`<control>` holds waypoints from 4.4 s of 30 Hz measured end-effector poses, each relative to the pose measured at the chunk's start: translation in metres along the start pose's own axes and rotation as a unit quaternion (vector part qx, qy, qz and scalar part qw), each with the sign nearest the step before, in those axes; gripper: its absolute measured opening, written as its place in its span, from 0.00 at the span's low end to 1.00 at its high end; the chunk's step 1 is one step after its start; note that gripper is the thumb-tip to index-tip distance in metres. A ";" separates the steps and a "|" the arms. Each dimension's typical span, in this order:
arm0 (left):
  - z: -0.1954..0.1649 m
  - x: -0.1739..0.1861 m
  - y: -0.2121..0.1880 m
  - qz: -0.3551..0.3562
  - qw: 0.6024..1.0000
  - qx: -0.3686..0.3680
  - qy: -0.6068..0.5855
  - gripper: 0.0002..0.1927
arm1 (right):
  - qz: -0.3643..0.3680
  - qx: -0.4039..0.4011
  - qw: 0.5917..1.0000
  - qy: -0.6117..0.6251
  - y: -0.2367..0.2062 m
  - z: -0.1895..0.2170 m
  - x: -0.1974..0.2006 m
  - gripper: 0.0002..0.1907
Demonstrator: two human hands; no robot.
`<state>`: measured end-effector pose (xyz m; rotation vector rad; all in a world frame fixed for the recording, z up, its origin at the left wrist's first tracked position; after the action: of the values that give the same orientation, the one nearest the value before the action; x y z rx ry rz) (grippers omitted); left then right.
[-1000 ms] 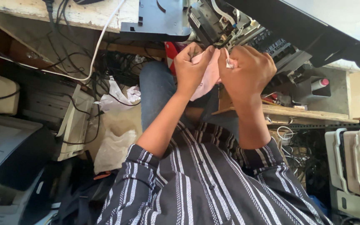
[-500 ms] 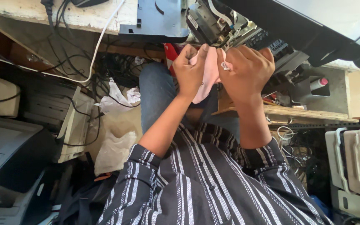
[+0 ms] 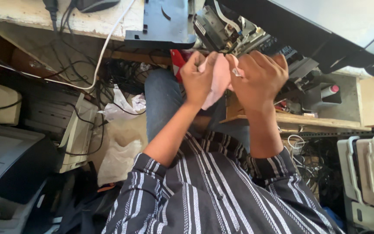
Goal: The person works on an inkjet printer at a cluttered workbench. They open the printer, remove a sheet of paper from the paper path, set it on the desk, detach the scanner cover and wipe internal parts and rollers with a pink cloth, then reattach the cover and press the lid closed.
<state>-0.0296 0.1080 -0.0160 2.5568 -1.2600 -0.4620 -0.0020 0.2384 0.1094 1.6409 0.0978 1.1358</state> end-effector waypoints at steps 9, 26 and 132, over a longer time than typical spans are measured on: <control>0.009 0.000 0.006 -0.011 1.000 0.014 0.012 0.26 | 0.031 0.014 0.999 -0.011 0.003 0.004 -0.004 0.20; -0.011 -0.003 0.001 0.014 1.000 -0.027 0.007 0.25 | 0.030 -0.013 0.999 -0.002 -0.003 -0.002 0.014 0.23; 0.024 0.000 -0.009 0.085 0.994 0.036 -0.058 0.12 | 0.138 -0.031 0.989 -0.035 -0.018 0.000 -0.003 0.03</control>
<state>-0.0323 0.1116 -0.0408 2.4830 -1.5480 -0.5444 0.0047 0.2440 0.0939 1.6724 -0.2141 1.2725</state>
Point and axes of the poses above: each hand's wrist, its own y-axis towards the middle knuckle, its own x-axis out of the back of the hand, z = x × y, the point moved 4 cm from there along y, towards the middle knuckle, and after that the axes turned 8 degrees about y, right-handed, at the moved point
